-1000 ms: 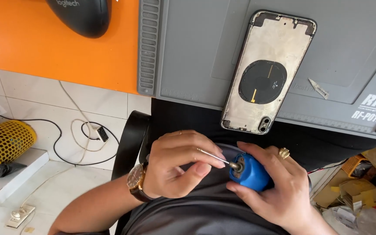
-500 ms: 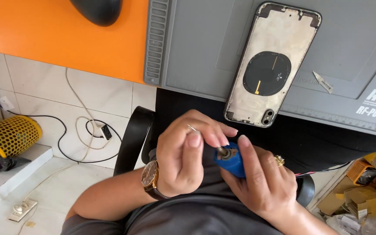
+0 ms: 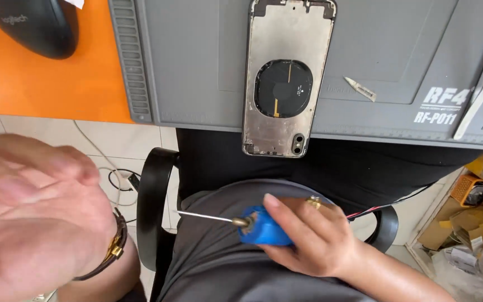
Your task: Repairing a mobile phone chassis by removing components and using an electric tool.
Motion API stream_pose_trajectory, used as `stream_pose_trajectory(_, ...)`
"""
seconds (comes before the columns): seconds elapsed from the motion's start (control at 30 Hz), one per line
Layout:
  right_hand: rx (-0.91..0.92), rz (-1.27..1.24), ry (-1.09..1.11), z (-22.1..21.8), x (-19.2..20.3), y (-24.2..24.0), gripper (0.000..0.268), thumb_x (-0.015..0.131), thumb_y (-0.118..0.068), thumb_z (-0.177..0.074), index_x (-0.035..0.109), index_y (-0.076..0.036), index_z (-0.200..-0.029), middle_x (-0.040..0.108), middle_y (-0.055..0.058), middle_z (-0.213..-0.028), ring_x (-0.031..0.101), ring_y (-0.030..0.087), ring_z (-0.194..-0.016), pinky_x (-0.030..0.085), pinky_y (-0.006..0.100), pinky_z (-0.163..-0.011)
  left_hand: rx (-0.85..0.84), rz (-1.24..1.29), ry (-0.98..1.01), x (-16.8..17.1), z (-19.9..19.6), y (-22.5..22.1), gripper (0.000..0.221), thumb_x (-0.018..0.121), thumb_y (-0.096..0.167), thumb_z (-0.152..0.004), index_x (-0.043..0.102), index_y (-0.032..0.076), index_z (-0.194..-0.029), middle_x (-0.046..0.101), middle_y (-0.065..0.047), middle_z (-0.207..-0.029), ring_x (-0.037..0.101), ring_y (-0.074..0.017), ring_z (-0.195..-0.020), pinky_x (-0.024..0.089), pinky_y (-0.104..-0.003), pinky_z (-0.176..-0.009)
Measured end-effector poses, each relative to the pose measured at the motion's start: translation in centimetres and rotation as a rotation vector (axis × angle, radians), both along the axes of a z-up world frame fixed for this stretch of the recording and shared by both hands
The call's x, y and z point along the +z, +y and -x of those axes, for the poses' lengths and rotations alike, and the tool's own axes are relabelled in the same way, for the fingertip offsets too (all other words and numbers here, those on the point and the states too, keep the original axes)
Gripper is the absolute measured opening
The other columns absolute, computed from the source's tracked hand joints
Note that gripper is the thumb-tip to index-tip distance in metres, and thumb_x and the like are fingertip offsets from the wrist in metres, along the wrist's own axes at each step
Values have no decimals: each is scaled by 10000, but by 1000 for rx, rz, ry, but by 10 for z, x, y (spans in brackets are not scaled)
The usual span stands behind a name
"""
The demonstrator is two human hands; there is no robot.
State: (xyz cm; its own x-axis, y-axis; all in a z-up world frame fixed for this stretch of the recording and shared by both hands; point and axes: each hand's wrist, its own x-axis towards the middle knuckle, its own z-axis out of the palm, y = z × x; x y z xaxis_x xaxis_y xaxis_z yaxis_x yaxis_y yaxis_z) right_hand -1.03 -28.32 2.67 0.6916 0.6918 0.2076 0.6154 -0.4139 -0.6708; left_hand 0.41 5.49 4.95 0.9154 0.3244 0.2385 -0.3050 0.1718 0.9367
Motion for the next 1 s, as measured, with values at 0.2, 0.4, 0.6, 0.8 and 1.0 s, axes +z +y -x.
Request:
stream_pose_trajectory(0.2,-300,-127,590,-14,-2,-71,674,642,-371,-881,516,57,-1385,725,203,-1169,740,266,-972,589,336,-877,26,-432,-17,-9,-22,-42,596,391,308,-1220,566,20,-728,605,-145,-647,683,-236,-554,688,-338,-518)
stream_pose_trajectory(0.4,-370,507,198,-53,32,-93,757,793,-623,-834,794,-26,-1300,782,86,-1064,736,239,-875,559,379,-834,-356,-941,-191,-11,-43,-43,438,432,254,-1149,800,27,-1081,808,-117,-1059,819,-227,-839,642,-339,-662)
stream_pose_trajectory(0.6,-251,641,87,-70,36,-100,639,955,-548,-909,803,-28,-1248,771,105,-1026,729,317,-899,580,455,-888,-360,-1115,-295,-12,-45,-38,270,671,101,-1094,793,201,-1313,812,-38,-1179,792,-150,-888,574,-285,-619)
stream_pose_trajectory(0.8,-246,620,173,-74,40,-94,659,924,-546,-868,777,-26,-1246,742,85,-977,697,288,-841,550,423,-857,-307,-1065,-317,-14,-48,-37,388,554,377,-1134,803,90,-1057,792,-42,-982,729,-179,-756,531,-289,-560)
stream_pose_trajectory(1.0,-194,514,218,-70,53,-59,766,838,-594,-786,742,-10,-1271,788,127,-1063,746,271,-844,558,400,-786,-383,-617,42,-9,-27,-67,226,642,200,-1136,743,51,-1273,801,-73,-1009,730,-186,-748,619,-312,-693)
